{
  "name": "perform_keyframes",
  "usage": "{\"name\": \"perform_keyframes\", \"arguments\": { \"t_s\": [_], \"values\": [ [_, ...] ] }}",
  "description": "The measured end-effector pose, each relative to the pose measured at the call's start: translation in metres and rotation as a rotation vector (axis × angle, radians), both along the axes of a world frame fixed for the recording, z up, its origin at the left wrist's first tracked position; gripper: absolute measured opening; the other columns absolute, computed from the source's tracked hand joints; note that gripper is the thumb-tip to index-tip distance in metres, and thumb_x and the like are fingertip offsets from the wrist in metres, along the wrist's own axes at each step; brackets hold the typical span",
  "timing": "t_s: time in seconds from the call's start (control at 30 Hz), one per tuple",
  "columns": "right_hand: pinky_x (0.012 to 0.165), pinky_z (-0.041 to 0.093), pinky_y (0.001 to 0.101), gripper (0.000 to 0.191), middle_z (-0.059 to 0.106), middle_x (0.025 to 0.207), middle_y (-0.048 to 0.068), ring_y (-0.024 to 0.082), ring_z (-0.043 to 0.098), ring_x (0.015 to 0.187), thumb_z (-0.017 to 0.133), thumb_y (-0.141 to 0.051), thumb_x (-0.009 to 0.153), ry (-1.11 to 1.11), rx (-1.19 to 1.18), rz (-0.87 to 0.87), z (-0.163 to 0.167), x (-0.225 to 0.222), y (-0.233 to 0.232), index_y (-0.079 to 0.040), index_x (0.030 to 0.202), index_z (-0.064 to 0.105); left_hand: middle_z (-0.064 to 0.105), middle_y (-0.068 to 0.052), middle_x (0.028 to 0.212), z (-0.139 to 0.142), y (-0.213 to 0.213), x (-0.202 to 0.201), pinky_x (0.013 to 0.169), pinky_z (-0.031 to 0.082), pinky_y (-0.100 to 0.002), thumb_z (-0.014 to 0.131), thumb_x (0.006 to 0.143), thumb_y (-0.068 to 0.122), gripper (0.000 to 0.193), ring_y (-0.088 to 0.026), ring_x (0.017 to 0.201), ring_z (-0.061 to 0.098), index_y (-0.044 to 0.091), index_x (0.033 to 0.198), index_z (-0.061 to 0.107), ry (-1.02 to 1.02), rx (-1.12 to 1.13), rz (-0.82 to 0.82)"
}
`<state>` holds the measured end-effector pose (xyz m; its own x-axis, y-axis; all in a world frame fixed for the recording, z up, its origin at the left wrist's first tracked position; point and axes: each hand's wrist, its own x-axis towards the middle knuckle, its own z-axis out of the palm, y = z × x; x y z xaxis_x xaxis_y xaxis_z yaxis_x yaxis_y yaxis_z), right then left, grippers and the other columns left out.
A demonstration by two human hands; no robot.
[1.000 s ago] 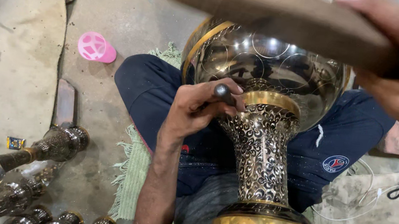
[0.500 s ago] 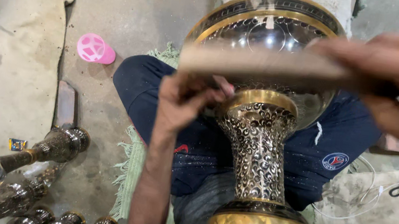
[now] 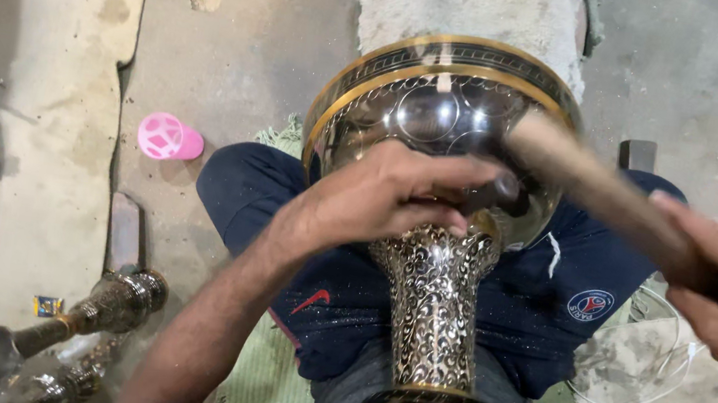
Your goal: The person sits on the floor with an ornate brass vase on their lap, holding a metal punch against the vase's surface and striking it with a wooden mallet to shape or decorate the metal. They reposition the punch repeatedly and briefly handle a small red-tipped tool between hammering sequences.
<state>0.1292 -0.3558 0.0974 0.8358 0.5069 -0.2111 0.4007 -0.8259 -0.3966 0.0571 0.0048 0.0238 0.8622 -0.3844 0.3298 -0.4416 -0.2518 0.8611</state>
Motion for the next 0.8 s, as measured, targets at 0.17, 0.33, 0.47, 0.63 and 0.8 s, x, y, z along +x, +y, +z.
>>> {"name": "perform_keyframes", "arguments": {
  "t_s": [0.17, 0.33, 0.47, 0.63, 0.8],
  "values": [
    [0.08, 0.055, 0.0303, 0.085, 0.074, 0.101, 0.012, 0.016, 0.07, 0.085, 0.077, 0.01, 0.071, 0.016, 0.117, -0.082, -0.006, -0.025, 0.001, -0.017, 0.15, 0.061, 0.079, -0.004, 0.115, 0.011, 0.001, -0.005, 0.085, 0.069, -0.03, 0.073, 0.09, 0.006, 0.056, -0.014, 0.094, 0.08, 0.018, 0.143, 0.06, 0.023, 0.062, -0.022],
    [0.072, 0.056, 0.0334, 0.081, 0.071, 0.097, 0.011, 0.018, 0.065, 0.078, 0.076, 0.011, 0.077, 0.047, 0.007, -0.166, -0.001, -0.033, 0.013, -0.024, 0.147, 0.058, 0.079, -0.004, 0.109, 0.015, 0.004, -0.009, 0.081, 0.065, -0.032, 0.079, 0.088, 0.009, 0.058, -0.016, 0.092, 0.077, 0.018, 0.142, 0.06, -0.041, 0.088, 0.0],
    [0.078, 0.058, 0.0316, 0.075, 0.072, 0.101, 0.011, 0.017, 0.068, 0.087, 0.073, 0.007, 0.078, -0.006, 0.469, -0.129, -0.001, -0.033, 0.019, -0.018, 0.146, 0.057, 0.079, -0.003, 0.11, 0.012, 0.005, -0.007, 0.085, 0.066, -0.032, 0.077, 0.092, 0.01, 0.056, -0.016, 0.096, 0.078, 0.017, 0.145, 0.057, -0.06, 0.052, 0.002],
    [0.082, 0.06, 0.0321, 0.073, 0.072, 0.108, 0.013, 0.02, 0.071, 0.095, 0.075, 0.005, 0.076, 0.032, 0.277, -0.151, -0.002, -0.037, 0.021, -0.011, 0.145, 0.059, 0.079, -0.003, 0.105, 0.005, 0.004, -0.006, 0.074, 0.066, -0.03, 0.077, 0.092, 0.012, 0.053, -0.014, 0.086, 0.078, 0.014, 0.142, 0.06, 0.037, 0.1, -0.013],
    [0.089, 0.06, 0.032, 0.067, 0.072, 0.112, 0.015, 0.021, 0.072, 0.102, 0.076, 0.003, 0.079, 0.022, 0.445, -0.155, 0.005, -0.041, 0.033, -0.007, 0.143, 0.06, 0.08, 0.0, 0.106, 0.002, 0.006, -0.005, 0.085, 0.068, -0.03, 0.076, 0.099, 0.014, 0.041, -0.013, 0.094, 0.08, 0.02, 0.137, 0.062, -0.028, 0.096, -0.057]
  ]
}}
